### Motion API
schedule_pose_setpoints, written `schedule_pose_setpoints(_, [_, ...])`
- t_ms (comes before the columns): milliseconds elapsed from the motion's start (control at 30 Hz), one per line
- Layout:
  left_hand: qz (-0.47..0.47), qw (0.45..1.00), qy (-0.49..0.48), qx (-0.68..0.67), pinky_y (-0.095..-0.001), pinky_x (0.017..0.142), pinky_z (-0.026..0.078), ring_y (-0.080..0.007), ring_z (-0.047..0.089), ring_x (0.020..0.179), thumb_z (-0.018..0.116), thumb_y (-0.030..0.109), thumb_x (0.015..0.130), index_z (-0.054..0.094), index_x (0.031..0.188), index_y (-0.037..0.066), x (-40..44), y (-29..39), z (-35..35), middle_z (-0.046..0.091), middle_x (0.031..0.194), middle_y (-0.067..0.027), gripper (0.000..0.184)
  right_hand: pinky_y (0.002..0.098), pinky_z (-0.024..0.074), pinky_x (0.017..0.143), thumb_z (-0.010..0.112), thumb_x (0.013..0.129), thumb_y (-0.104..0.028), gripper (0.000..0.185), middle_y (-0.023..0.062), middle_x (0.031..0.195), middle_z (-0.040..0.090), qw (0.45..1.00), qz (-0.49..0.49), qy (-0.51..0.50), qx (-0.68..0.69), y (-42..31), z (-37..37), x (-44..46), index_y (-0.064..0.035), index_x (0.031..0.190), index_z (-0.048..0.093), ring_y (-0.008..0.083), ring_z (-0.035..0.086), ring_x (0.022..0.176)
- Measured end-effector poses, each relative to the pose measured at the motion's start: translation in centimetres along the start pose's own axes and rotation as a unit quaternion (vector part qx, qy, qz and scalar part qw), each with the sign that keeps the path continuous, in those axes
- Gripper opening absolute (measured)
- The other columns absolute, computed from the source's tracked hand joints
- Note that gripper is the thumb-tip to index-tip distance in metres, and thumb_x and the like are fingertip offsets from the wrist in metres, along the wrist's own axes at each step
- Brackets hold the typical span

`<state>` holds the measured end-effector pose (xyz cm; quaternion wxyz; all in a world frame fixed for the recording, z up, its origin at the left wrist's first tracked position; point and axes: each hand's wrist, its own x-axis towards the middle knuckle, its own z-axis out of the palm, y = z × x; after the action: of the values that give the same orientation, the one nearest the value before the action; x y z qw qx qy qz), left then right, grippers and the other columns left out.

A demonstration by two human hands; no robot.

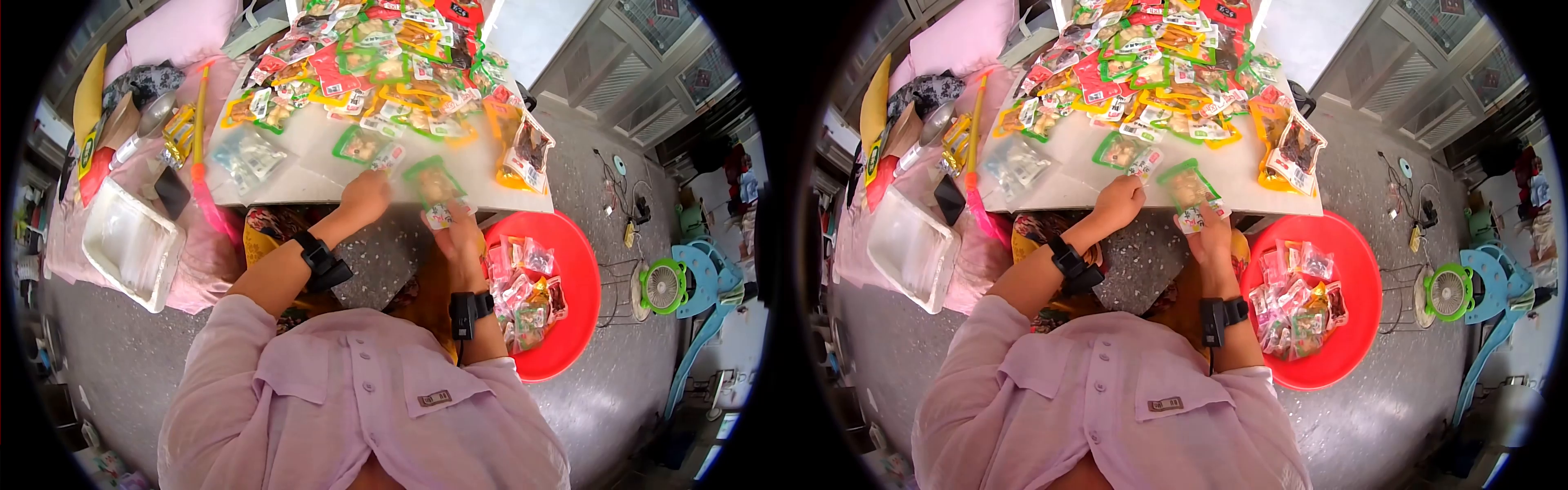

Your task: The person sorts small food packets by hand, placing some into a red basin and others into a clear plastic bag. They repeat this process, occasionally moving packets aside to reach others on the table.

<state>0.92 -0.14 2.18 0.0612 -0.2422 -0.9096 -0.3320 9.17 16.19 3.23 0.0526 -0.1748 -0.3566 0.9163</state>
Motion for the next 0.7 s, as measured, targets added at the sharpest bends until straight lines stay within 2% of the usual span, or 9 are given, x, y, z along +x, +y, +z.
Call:
schedule_pose_setpoints(133, [0.028,0.997,0.053,-0.038,-0.0420,0.060,0.041,-0.0340,0.050,0.069,0.047,0.011,0.073,0.049,0.072,0.002,-0.3,0.8,-0.7,0.051,0.072,-0.0162,0.010,0.0367,0.0476,0.060,0.041,0.083,-0.008,0.027,0.0102,0.099,0.053,0.997,0.031,-0.052,-0.038,0.8,0.3,1.0,-0.0019,0.109,0.042,0.0225,0.056,0.083])
schedule_pose_setpoints(267, [0.069,0.995,0.067,0.014,-0.0412,0.056,0.041,-0.0332,0.050,0.066,0.048,0.011,0.072,0.048,0.072,0.003,-0.6,1.6,-1.2,0.050,0.070,-0.0146,0.008,0.0318,0.0478,0.056,0.042,0.082,-0.006,0.024,0.0104,0.093,0.055,0.991,0.056,-0.080,-0.090,-0.2,2.5,1.7,0.0018,0.104,0.046,0.0214,0.057,0.074])
schedule_pose_setpoints(367, [0.085,0.992,0.087,0.036,-0.0408,0.053,0.041,-0.0328,0.050,0.063,0.049,0.011,0.071,0.048,0.071,0.004,-0.8,2.1,-1.8,0.049,0.069,-0.0136,0.007,0.0321,0.0476,0.055,0.044,0.081,-0.006,0.020,0.0090,0.088,0.056,0.972,0.068,-0.154,-0.166,-0.2,2.4,4.1,0.0011,0.099,0.049,0.0204,0.057,0.070])
schedule_pose_setpoints(467, [0.109,0.988,0.109,0.032,-0.0406,0.052,0.041,-0.0328,0.050,0.062,0.050,0.011,0.070,0.048,0.071,0.005,-0.9,2.7,-2.3,0.049,0.069,-0.0131,0.006,0.0319,0.0474,0.053,0.045,0.079,-0.006,0.016,0.0089,0.084,0.055,0.980,0.093,-0.119,-0.128,0.9,3.3,5.5,0.0007,0.093,0.050,0.0189,0.056,0.070])
schedule_pose_setpoints(567, [0.106,0.988,0.110,0.034,-0.0405,0.052,0.042,-0.0326,0.050,0.061,0.050,0.010,0.070,0.047,0.070,0.005,-1.2,3.0,-2.1,0.049,0.069,-0.0127,0.006,0.0313,0.0475,0.054,0.045,0.078,-0.007,0.014,0.0084,0.080,0.054,0.964,0.070,-0.150,-0.210,2.0,3.6,6.3,0.0010,0.088,0.050,0.0186,0.055,0.068])
schedule_pose_setpoints(667, [0.093,0.991,0.090,0.026,-0.0404,0.052,0.042,-0.0325,0.051,0.062,0.050,0.010,0.070,0.047,0.070,0.005,-1.6,2.7,-2.0,0.049,0.069,-0.0127,0.006,0.0252,0.0438,0.046,0.047,0.077,-0.009,0.013,0.0073,0.071,0.052,0.961,0.083,-0.130,-0.231,2.1,4.5,6.3,0.0010,0.083,0.049,0.0141,0.052,0.057])
schedule_pose_setpoints(700, [0.088,0.992,0.080,0.029,-0.0405,0.052,0.042,-0.0325,0.051,0.062,0.051,0.010,0.069,0.047,0.070,0.005,-1.8,2.4,-2.0,0.049,0.069,-0.0128,0.006,0.0234,0.0413,0.043,0.047,0.077,-0.011,0.013,0.0067,0.069,0.052,0.942,0.074,-0.121,-0.304,1.7,4.7,6.1,0.0007,0.082,0.049,0.0126,0.050,0.054])
